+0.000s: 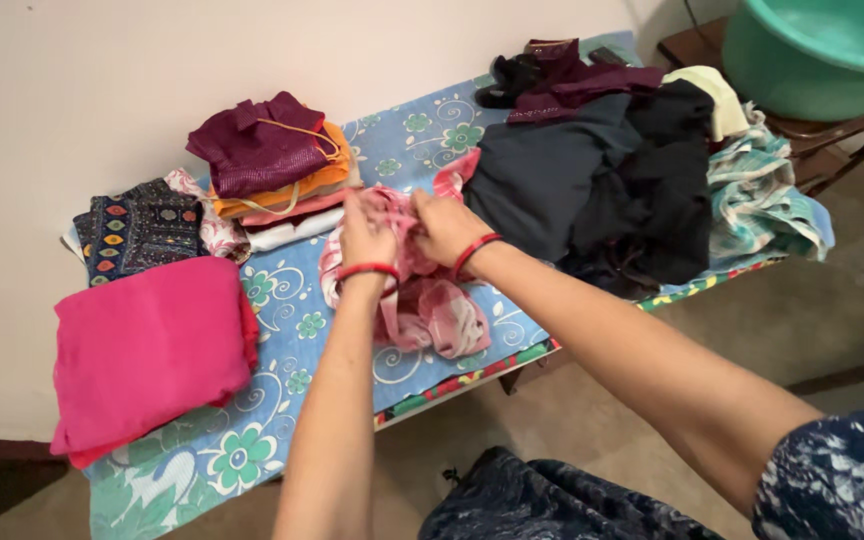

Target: The person folds a pink garment and a pink-and-white checkered cloth on a floral-patterned table, smoothing and stacking them with other folded items. The person then picks up a dark garment from the pile.

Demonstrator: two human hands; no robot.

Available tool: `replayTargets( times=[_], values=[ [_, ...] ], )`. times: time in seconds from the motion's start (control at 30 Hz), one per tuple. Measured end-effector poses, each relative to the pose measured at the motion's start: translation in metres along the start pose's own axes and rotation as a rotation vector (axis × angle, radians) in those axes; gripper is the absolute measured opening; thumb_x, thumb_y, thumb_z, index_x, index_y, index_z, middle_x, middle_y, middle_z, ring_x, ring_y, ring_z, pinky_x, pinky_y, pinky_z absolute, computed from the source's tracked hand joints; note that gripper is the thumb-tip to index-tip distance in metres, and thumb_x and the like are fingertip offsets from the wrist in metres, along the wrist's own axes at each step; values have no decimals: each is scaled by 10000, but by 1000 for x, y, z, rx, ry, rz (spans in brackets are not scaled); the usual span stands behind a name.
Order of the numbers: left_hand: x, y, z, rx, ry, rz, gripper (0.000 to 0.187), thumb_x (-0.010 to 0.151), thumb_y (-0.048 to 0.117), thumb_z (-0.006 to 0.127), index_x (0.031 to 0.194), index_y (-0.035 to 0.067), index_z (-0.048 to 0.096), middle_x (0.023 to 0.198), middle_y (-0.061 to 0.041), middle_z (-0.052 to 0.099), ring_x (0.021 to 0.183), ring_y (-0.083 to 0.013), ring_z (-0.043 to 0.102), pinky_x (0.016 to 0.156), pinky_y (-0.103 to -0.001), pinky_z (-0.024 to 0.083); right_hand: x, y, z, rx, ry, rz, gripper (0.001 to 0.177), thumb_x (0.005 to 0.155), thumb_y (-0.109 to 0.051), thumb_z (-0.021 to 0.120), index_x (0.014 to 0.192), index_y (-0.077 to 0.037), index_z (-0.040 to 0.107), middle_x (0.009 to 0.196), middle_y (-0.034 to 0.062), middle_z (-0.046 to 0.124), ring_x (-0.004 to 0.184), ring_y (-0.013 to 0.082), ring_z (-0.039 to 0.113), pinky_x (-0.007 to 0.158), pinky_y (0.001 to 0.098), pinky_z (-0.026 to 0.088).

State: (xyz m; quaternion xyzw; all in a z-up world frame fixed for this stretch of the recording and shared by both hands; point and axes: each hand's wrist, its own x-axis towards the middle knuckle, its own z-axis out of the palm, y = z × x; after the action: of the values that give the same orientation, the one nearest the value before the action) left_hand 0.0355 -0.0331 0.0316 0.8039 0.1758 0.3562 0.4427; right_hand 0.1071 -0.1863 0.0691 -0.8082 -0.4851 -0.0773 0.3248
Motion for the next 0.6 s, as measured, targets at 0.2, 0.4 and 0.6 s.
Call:
replayTargets(
  times=[0.2,0.4,0.6],
  values=[
    [15,106,-44,424,-110,440,206,819,70,680,1004,49,592,1030,-235,639,988,-445,653,830,-505,546,27,-41,-60,-104,220,74,194,810,-122,677,986,-53,634,976,202,692,908,423,672,735,517,539],
    [6,189,-91,610,-41,559,361,778,186,743,1049,12,580,1085,-267,610,918,-468,653,724,-533,551,55,-62,-99,-425,302,-18,209,753,-100,686,951,-35,663,1009,195,652,881,387,689,724,500,562],
    [12,214,-161,802,138,638,211,873,165,698,1027,42,625,1039,-236,627,913,-440,656,773,-532,551,66,-78,-136,-386,360,36,96,846,-108,643,917,-60,684,1026,186,654,840,399,690,697,536,547]
  ],
)
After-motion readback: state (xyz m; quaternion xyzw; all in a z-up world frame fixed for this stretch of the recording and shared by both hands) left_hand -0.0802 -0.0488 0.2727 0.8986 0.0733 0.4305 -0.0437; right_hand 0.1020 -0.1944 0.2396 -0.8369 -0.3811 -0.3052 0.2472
